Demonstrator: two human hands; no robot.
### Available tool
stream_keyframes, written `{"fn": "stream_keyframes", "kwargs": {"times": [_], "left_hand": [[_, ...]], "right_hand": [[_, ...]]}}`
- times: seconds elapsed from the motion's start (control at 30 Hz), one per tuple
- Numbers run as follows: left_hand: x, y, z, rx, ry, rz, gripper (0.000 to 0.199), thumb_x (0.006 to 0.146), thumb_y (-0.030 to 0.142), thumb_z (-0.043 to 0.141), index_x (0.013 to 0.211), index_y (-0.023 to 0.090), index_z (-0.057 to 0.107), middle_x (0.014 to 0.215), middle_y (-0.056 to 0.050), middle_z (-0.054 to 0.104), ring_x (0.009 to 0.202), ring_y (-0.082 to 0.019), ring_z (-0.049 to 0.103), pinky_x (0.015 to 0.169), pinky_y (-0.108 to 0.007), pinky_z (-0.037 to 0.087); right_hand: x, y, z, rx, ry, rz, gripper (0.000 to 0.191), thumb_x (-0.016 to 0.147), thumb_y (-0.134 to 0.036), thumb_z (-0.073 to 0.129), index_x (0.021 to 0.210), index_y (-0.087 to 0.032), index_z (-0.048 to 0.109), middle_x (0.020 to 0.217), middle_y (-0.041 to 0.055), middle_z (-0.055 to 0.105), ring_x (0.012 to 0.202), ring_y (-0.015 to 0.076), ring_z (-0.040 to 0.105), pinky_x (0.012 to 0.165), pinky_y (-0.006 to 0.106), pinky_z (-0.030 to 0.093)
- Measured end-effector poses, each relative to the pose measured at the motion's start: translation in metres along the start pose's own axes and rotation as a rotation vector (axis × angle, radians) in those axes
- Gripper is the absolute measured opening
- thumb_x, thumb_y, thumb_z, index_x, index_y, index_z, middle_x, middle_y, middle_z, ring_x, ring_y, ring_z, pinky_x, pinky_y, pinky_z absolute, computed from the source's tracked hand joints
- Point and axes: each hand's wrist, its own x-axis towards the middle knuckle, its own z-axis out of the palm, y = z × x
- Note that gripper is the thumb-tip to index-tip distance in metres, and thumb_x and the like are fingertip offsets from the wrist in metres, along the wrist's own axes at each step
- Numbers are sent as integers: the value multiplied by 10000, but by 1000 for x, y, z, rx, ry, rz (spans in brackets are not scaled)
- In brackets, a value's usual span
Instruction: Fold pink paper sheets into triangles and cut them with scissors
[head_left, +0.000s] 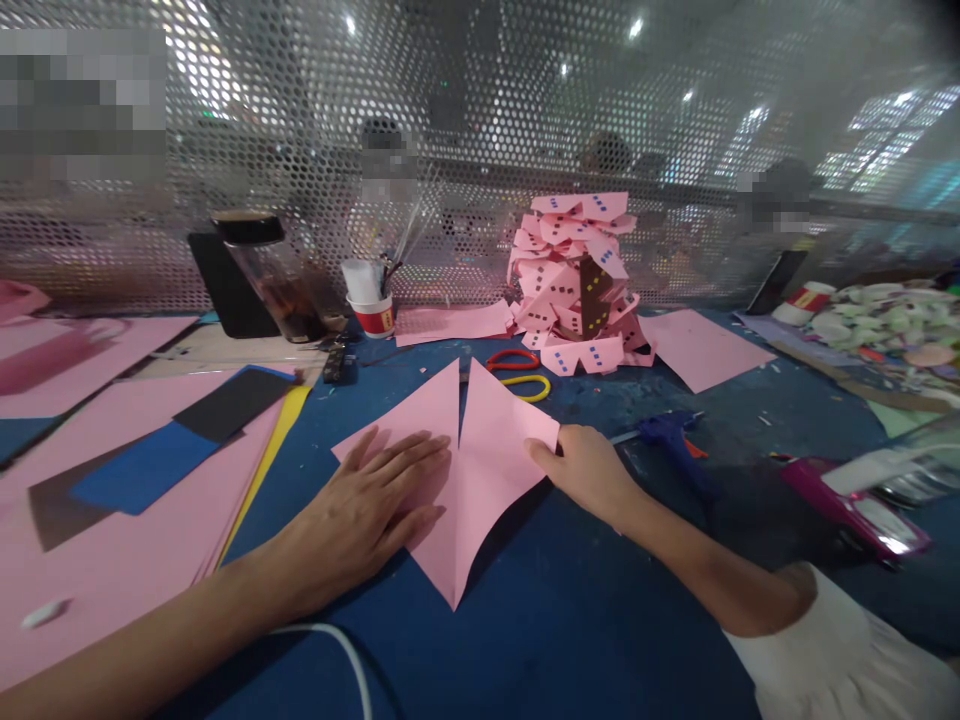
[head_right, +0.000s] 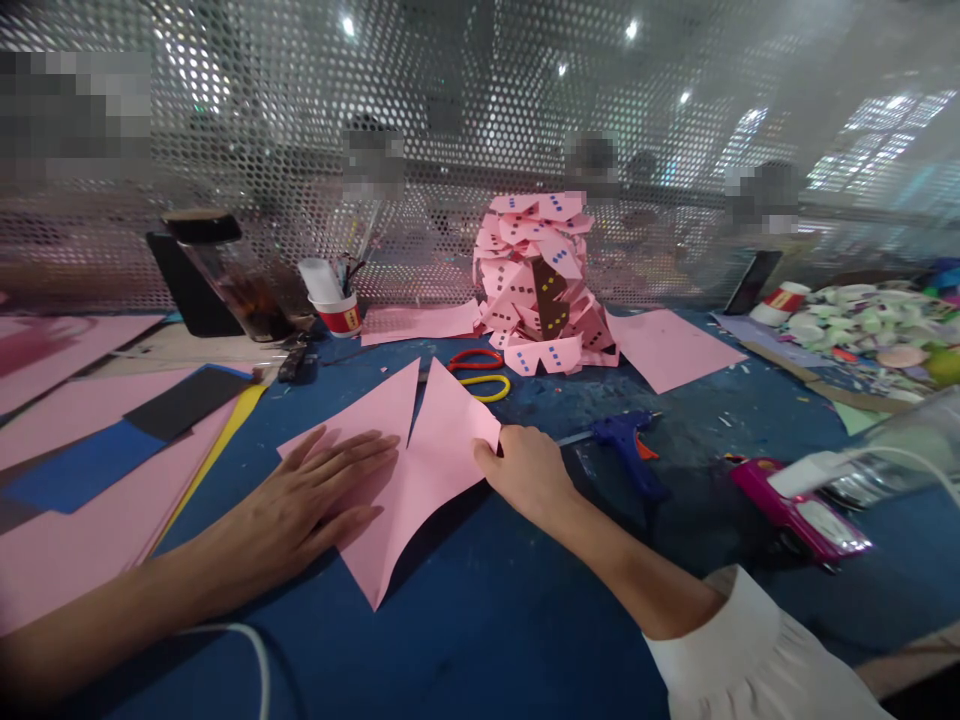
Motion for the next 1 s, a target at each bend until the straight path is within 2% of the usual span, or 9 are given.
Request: {"fn": "stream_keyframes", "kwargs": {"times": [0.23, 0.33, 0.5, 0.77, 1.0], "left_hand": [[0, -1, 4, 23, 21, -2, 613, 1025, 492, 479, 1587, 329, 296, 1601, -20, 441, 1480, -234, 395, 1282, -517, 56], [-1, 0, 3, 28, 15, -16, 610, 1029, 492, 468, 1589, 326, 291, 1614, -18, 419, 1490, -231, 376, 1281, -519, 63], [-2, 0, 4, 23, 38, -12, 588, 1032, 464, 472, 1582, 335, 312, 1593, -7, 453, 1495, -240, 366, 1276, -526, 96], [-2, -2, 5, 15, 40, 13, 551, 1029, 461, 478, 1553, 322, 379, 1565, -21, 492, 1461, -245, 423, 1275, -527, 103], [-1, -3, 5, 25, 19, 7, 556, 1030, 462, 475, 1556, 315, 367, 1569, -13, 488, 1469, -229, 409, 1281, -509, 92]], "right_hand": [[-6, 0, -5, 184, -27, -12, 556, 954, -578, 484, 542, -206, 476, 554, 46, 596, 517, 154, 536, 523, 282, 276], [-8, -2, -4, 217, -29, -24, 532, 939, -557, 519, 542, -203, 492, 570, 43, 621, 528, 151, 554, 535, 274, 304], [-8, -4, -2, 187, -34, -36, 496, 933, -500, 540, 541, -198, 513, 573, 43, 623, 521, 144, 540, 547, 276, 313], [-7, -4, 1, 45, -21, -40, 475, 905, -478, 550, 525, -201, 477, 511, 15, 512, 479, 129, 404, 528, 304, 198], [-8, -4, 0, 19, -46, -61, 434, 913, -452, 511, 571, -188, 540, 575, 38, 576, 528, 138, 454, 535, 297, 199]]}}
